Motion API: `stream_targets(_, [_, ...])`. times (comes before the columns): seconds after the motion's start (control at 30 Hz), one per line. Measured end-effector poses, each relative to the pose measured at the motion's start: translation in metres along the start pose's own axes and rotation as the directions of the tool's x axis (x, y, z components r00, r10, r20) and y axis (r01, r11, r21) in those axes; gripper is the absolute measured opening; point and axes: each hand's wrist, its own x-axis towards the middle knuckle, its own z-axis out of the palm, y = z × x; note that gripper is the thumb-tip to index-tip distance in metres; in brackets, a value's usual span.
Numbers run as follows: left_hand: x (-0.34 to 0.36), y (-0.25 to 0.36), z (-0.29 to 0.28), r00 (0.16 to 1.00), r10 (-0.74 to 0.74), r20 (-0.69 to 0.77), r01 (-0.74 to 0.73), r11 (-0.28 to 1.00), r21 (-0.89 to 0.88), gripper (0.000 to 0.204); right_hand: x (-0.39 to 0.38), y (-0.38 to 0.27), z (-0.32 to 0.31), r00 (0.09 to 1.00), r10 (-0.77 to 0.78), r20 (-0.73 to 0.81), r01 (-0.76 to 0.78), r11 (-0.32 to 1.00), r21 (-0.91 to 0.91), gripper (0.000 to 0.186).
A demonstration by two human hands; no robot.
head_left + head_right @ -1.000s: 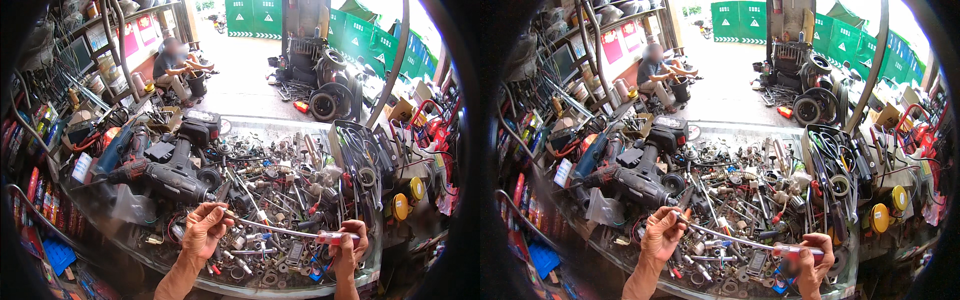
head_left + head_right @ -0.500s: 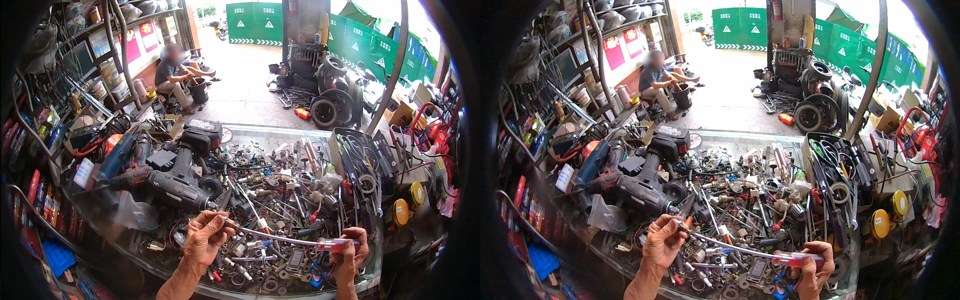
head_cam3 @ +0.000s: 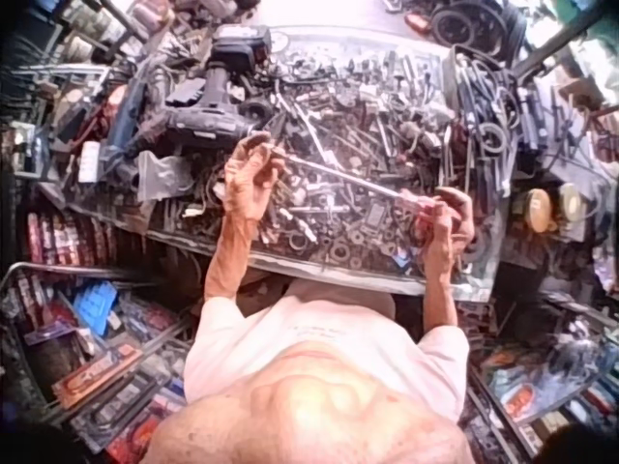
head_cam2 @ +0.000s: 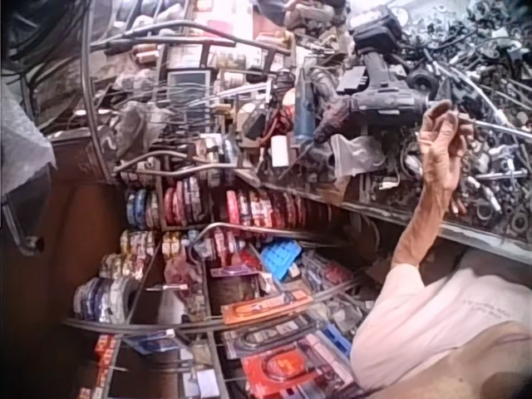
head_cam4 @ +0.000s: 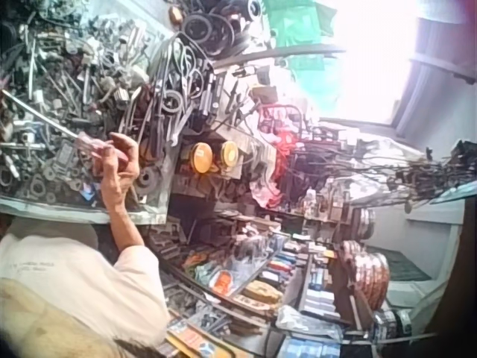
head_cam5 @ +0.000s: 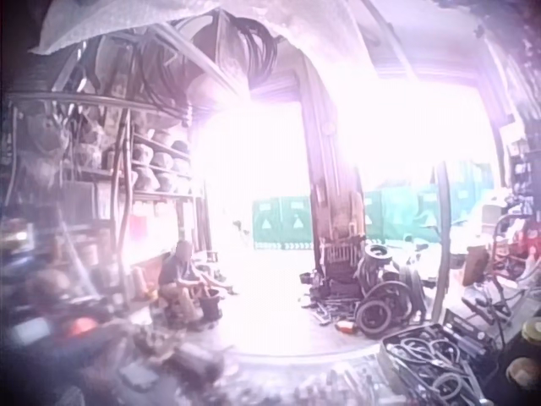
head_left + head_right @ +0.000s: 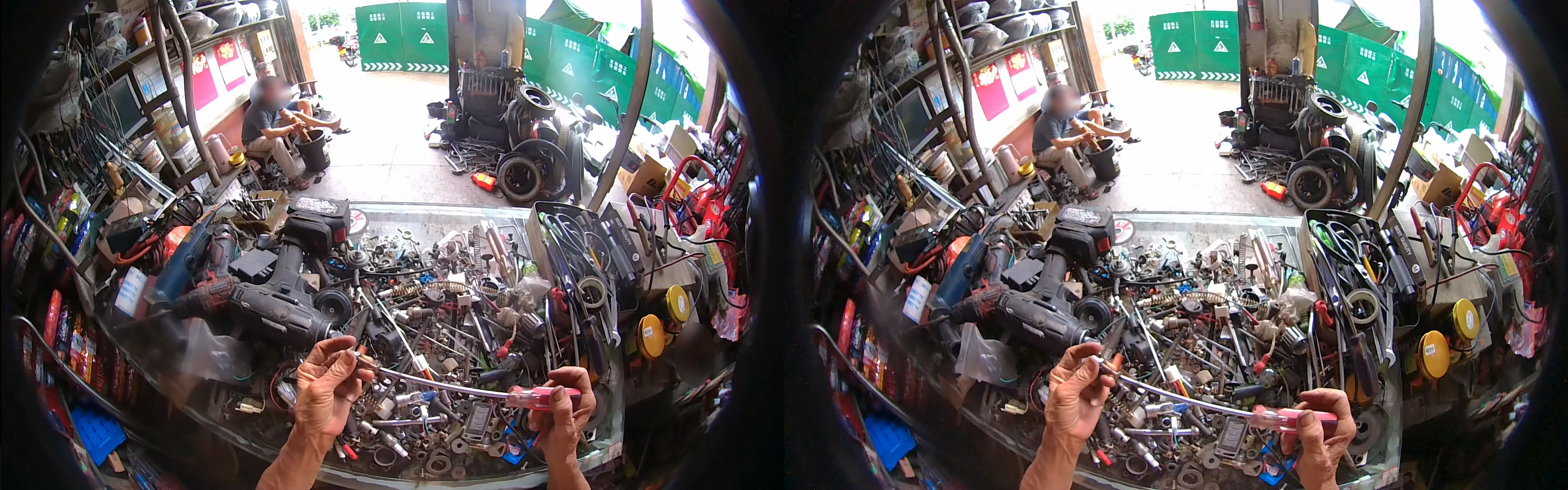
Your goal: The person uses a screwdriver to manipulate a small mechanical component over a cluttered workbench. They repeatedly adjust the tool and the part, seemingly attempting to disassemble or fix it. The workspace is filled with various tools and spare parts, and another person is visible sitting in the background.
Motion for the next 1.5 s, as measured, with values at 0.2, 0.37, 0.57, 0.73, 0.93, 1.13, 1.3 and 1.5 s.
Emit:
stream_targets(0.2, [0.001, -0.001, -0.001, 0.992, 0.122, -0.033, -0.117, 0.986, 0.114, 0.01, -0.002, 0.004, 0.001, 0.996, -0.045, 0.075, 0.04, 0.997, 0.069, 0.041])
stream_targets(0.37, [0.002, -0.001, -0.005, 0.991, 0.129, -0.02, -0.126, 0.987, 0.098, 0.01, -0.001, 0.004, 0.001, 0.995, -0.031, 0.092, 0.029, 0.999, 0.021, 0.044])
stream_targets(0.57, [0.0, 0.001, 0.001, 0.993, 0.097, -0.06, -0.09, 0.989, 0.115, 0.012, 0.002, -0.002, -0.008, 0.98, 0.198, 0.03, -0.196, 0.978, -0.072, 0.033])
stream_targets(0.73, [0.0, -0.003, -0.002, 0.996, 0.083, -0.041, -0.08, 0.994, 0.072, 0.011, 0.0, 0.003, -0.009, 0.999, 0.029, 0.043, -0.028, 0.999, -0.027, 0.038])
stream_targets(0.93, [-0.001, 0.0, 0.003, 0.996, 0.07, -0.05, -0.066, 0.995, 0.08, 0.012, 0.0, 0.0, -0.008, 0.997, 0.06, 0.045, -0.063, 0.996, 0.059, 0.039])
stream_targets(1.13, [-0.004, 0.004, 0.009, 0.997, 0.055, -0.063, -0.045, 0.988, 0.15, 0.008, 0.0, -0.002, -0.005, 0.999, 0.052, 0.015, -0.052, 0.997, 0.05, 0.036])
stream_targets(1.3, [0.0, -0.001, 0.001, 1.0, 0.017, -0.006, -0.016, 0.99, 0.138, 0.014, 0.001, 0.005, -0.004, 1.0, -0.017, -0.016, 0.018, 0.998, 0.068, 0.036])
stream_targets(1.5, [-0.001, 0.0, -0.003, 1.0, 0.02, 0.019, -0.022, 0.988, 0.15, 0.013, 0.004, 0.017, -0.006, 0.994, -0.112, -0.011, 0.112, 0.993, -0.025, 0.039])
